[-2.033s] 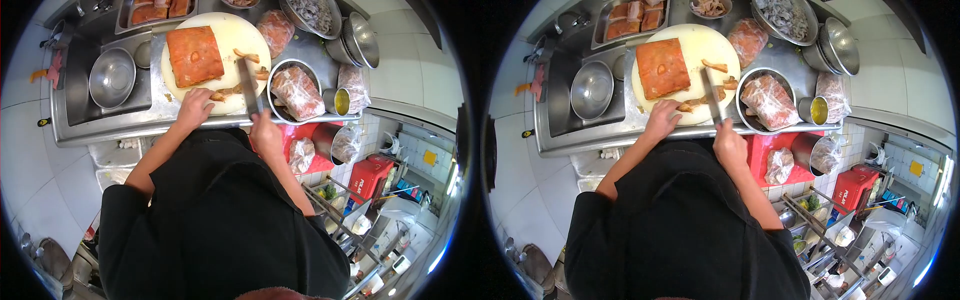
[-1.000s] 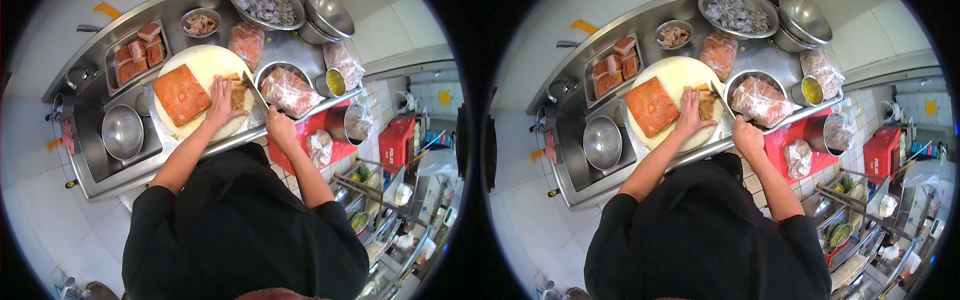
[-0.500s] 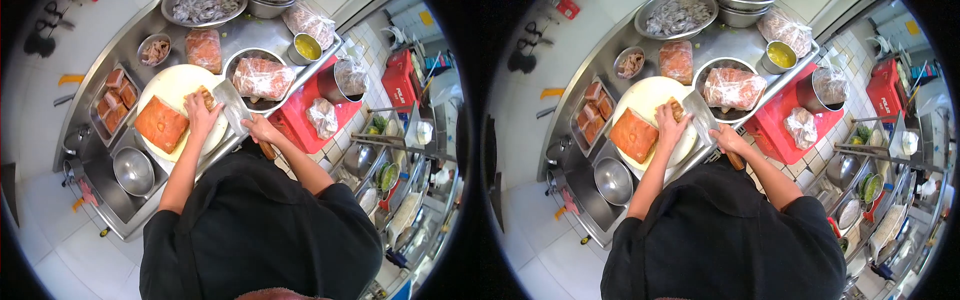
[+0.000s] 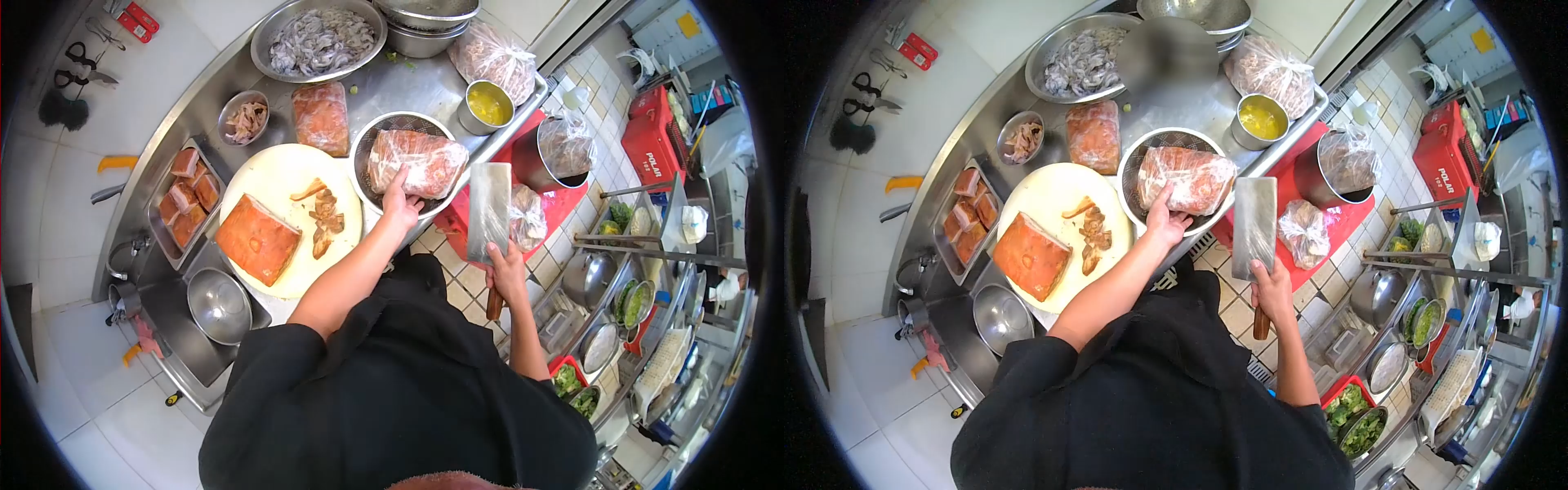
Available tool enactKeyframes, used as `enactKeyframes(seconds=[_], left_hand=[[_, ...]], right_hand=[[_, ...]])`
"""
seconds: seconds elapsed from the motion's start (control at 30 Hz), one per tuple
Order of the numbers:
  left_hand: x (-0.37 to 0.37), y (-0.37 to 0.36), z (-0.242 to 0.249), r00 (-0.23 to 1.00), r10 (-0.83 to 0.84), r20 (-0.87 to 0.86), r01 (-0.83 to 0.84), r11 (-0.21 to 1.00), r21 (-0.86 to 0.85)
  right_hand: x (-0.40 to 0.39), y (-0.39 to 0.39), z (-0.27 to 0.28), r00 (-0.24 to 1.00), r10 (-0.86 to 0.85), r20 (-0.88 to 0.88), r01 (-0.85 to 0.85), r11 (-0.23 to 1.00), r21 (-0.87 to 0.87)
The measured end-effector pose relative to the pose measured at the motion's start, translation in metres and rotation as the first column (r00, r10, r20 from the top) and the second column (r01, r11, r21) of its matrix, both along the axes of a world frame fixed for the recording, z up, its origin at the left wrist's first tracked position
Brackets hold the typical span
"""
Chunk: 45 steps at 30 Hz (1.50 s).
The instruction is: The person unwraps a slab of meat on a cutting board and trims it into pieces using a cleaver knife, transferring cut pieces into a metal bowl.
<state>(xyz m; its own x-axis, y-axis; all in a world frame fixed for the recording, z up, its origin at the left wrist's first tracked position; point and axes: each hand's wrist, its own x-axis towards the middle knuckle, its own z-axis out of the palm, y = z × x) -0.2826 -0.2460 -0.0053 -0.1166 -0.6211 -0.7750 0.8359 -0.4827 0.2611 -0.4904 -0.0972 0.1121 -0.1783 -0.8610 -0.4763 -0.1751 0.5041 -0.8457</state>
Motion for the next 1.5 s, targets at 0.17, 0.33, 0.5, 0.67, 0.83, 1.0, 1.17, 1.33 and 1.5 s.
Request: enactKeyframes(seconds=[0.17, 0.33, 0.5, 0.67, 0.83, 1.0, 1.17, 1.33, 1.5], left_hand=[[-0.019, -0.012, -0.022, 0.960, 0.276, -0.041, -0.277, 0.961, -0.026], [0.003, -0.011, -0.016, 0.950, 0.260, -0.173, -0.274, 0.959, -0.065], [0.012, -0.002, 0.006, 0.969, 0.188, -0.160, -0.199, 0.978, -0.055], [0.016, -0.019, 0.054, 0.965, 0.078, -0.250, -0.126, 0.975, -0.182], [0.000, -0.123, 0.055, 0.973, 0.145, -0.179, -0.184, 0.957, -0.222], [-0.013, -0.234, 0.001, 0.955, 0.284, -0.086, -0.297, 0.908, -0.294], [0.002, -0.290, -0.067, 0.930, 0.367, 0.028, -0.348, 0.901, -0.259], [0.056, -0.260, -0.038, 0.961, -0.208, 0.183, 0.232, 0.965, -0.119], [0.158, -0.128, 0.092, 0.319, -0.207, 0.925, 0.723, 0.684, -0.096]], right_hand=[[-0.022, 0.011, -0.020, 0.989, -0.138, 0.048, 0.139, 0.990, -0.005], [-0.045, 0.009, -0.033, 0.988, -0.151, 0.044, 0.149, 0.988, 0.045], [-0.059, -0.014, -0.029, 0.985, -0.166, 0.044, 0.164, 0.985, 0.059], [-0.076, -0.021, -0.044, 0.974, -0.182, 0.132, 0.181, 0.983, 0.020], [-0.076, -0.019, -0.052, 0.961, -0.215, 0.172, 0.216, 0.976, 0.014], [-0.069, -0.001, -0.061, 0.947, -0.227, 0.229, 0.226, 0.974, 0.031], [-0.066, 0.013, -0.065, 0.971, -0.165, 0.173, 0.147, 0.983, 0.112], [-0.059, 0.004, -0.068, 0.985, -0.068, 0.161, 0.045, 0.989, 0.140], [-0.034, -0.025, -0.048, 0.964, 0.138, 0.229, -0.167, 0.980, 0.111]])
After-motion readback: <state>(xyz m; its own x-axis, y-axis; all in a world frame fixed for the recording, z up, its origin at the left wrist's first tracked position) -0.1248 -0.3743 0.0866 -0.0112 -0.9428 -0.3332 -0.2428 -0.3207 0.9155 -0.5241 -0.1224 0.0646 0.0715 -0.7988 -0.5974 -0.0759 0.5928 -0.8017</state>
